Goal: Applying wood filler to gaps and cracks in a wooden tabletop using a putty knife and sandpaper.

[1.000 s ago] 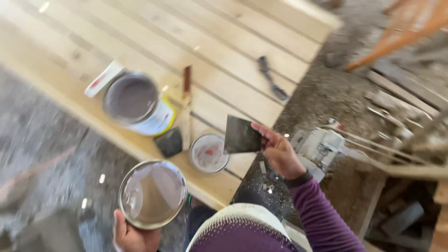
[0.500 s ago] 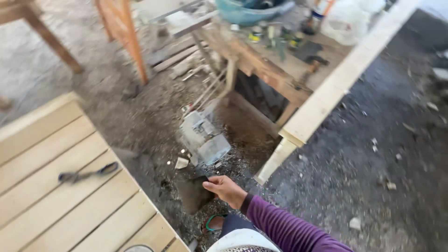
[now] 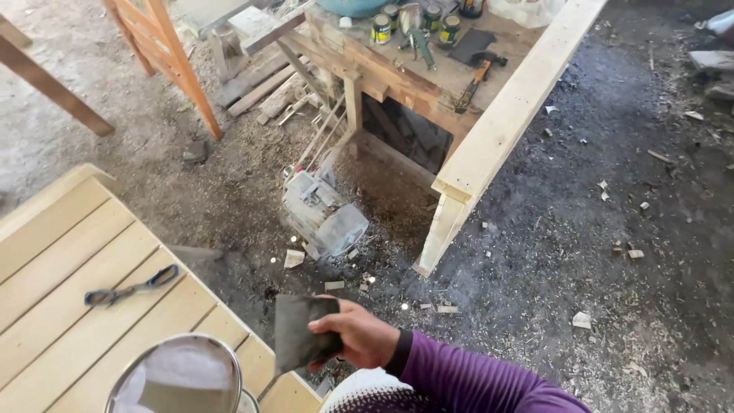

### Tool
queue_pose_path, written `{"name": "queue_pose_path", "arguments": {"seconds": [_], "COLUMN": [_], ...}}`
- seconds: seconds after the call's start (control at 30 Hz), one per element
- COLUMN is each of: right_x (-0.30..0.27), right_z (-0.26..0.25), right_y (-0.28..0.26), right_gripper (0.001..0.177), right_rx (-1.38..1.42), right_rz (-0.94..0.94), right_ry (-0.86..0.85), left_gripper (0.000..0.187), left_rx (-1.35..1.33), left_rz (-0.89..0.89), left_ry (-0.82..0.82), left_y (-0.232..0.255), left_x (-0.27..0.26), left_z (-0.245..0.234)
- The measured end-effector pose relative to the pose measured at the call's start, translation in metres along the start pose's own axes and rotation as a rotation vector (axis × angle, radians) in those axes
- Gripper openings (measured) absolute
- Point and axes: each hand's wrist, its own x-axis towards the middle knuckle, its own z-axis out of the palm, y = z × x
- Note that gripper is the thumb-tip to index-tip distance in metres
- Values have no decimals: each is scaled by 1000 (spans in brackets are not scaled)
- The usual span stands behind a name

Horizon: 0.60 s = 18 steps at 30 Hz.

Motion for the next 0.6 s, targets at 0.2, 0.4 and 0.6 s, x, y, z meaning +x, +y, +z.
{"name": "queue_pose_path", "arguments": {"seconds": [0.2, 0.4, 0.6], "right_x": [-18, -12, -2], "right_z": [60, 97, 121], "right_y": [17, 20, 29], "right_gripper": [55, 47, 40], "right_rx": [-187, -263, -286], "right_rz": [198, 323, 320], "right_ry": [-135, -49, -60], "left_gripper": [74, 78, 85], "left_rx": [44, -39, 204], "left_rz": [321, 478, 584], "left_ry": [221, 158, 151], "left_y": [-7, -39, -47], "left_x": [-19, -45, -68], "left_z": [9, -2, -13]}}
